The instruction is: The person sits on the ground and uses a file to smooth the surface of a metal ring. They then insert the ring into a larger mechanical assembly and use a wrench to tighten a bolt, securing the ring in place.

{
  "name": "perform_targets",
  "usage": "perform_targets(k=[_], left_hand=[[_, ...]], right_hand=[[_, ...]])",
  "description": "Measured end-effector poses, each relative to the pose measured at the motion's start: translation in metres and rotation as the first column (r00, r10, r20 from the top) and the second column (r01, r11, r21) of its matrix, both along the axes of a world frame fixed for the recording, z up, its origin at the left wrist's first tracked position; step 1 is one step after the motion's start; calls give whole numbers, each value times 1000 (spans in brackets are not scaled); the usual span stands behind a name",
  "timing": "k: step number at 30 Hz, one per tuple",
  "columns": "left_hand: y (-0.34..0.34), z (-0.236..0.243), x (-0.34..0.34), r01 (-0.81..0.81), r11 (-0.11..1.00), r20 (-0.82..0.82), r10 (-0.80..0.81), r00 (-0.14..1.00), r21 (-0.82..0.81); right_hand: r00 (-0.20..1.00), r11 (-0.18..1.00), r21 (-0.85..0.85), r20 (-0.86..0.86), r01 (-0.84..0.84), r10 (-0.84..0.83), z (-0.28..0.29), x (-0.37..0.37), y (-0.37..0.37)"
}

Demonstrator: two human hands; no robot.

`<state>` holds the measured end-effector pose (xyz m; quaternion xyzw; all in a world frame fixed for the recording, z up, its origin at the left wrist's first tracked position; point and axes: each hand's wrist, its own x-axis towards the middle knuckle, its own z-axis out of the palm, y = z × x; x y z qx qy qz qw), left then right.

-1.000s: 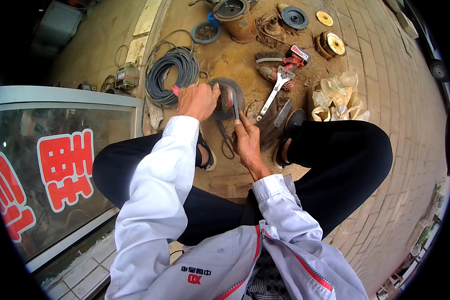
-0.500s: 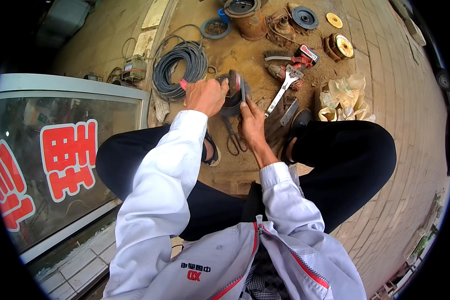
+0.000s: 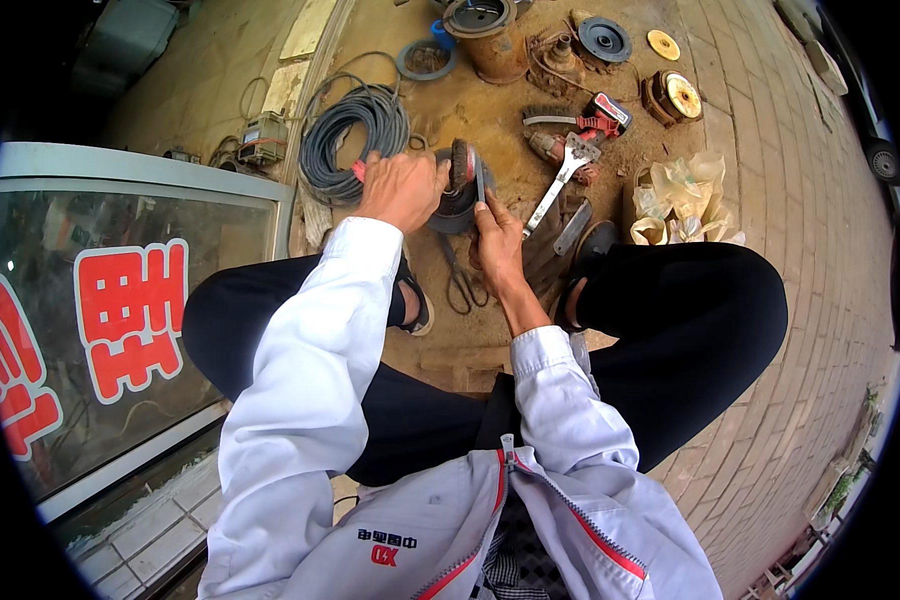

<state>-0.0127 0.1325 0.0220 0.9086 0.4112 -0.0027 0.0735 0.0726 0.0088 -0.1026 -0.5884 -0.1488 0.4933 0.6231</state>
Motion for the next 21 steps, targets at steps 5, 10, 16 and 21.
perform_targets(k=[5, 10, 16, 21], left_hand=[[4, -1, 0, 14, 999, -41, -16, 999, -43], [0, 0, 0, -28, 998, -11, 28, 1000, -58], [-21, -7, 0, -50, 998, 36, 52, 998, -42], [0, -11, -3, -70, 994, 44, 74, 996, -89]], right_hand=[[997, 1000, -18, 73, 10, -9, 16, -20, -39], [999, 1000, 5, 17, -28, 28, 34, -1, 10], [982, 995, -50, -168, 82, -90, 32, 1, 3], [944, 990, -128, -315, 58, -96, 48, 16, -13]])
